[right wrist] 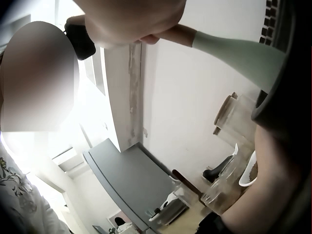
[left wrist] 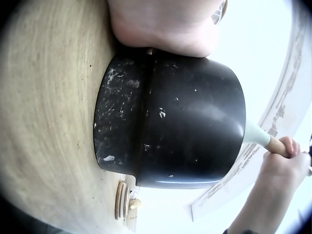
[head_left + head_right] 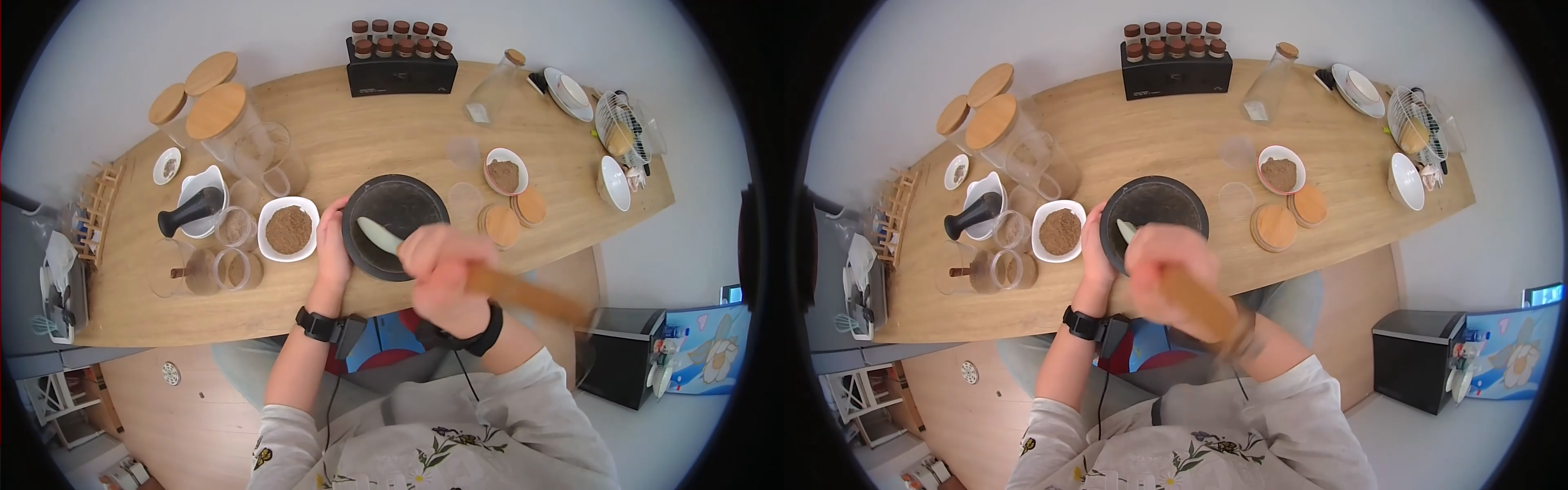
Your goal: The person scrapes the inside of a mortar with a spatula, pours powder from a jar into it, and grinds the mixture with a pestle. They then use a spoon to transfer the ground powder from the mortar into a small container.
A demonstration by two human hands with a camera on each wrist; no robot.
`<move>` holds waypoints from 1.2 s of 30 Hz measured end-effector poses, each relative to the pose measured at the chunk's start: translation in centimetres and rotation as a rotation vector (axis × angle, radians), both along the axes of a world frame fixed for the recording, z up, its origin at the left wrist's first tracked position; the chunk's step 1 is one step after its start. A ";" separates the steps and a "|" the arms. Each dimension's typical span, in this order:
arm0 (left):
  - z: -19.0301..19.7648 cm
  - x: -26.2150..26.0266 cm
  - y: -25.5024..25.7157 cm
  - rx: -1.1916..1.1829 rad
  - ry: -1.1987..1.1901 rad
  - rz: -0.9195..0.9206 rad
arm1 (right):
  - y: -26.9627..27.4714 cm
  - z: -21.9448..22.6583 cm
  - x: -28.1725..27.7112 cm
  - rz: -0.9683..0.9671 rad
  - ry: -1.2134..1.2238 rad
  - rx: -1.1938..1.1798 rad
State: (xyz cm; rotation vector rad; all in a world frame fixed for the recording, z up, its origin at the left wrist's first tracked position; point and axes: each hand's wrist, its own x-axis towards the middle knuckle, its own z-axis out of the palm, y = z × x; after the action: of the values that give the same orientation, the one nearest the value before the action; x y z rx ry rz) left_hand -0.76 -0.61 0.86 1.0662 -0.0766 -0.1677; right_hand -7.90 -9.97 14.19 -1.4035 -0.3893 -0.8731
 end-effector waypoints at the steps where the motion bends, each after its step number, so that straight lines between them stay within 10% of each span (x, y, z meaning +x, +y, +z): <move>1: 0.0 0.0 -0.1 -0.006 -0.001 -0.003 | -1.0 0.6 0.6 0.024 0.033 0.170; 4: -0.5 0.2 -0.1 0.039 -0.027 0.008 | -3.9 4.3 2.0 0.006 0.211 0.650; 19: -1.3 0.3 -0.1 0.049 -0.039 0.032 | -4.4 2.7 3.0 -0.165 0.325 0.705; 36: -0.6 0.1 0.0 0.044 -0.051 0.020 | -3.3 -0.4 -0.6 0.308 0.002 0.099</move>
State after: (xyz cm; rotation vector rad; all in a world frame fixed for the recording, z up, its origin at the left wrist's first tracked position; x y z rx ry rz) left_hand -0.64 -0.57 0.30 1.1150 -0.1086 -0.1243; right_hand -8.52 -13.31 13.78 -1.2139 -0.5376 -0.6298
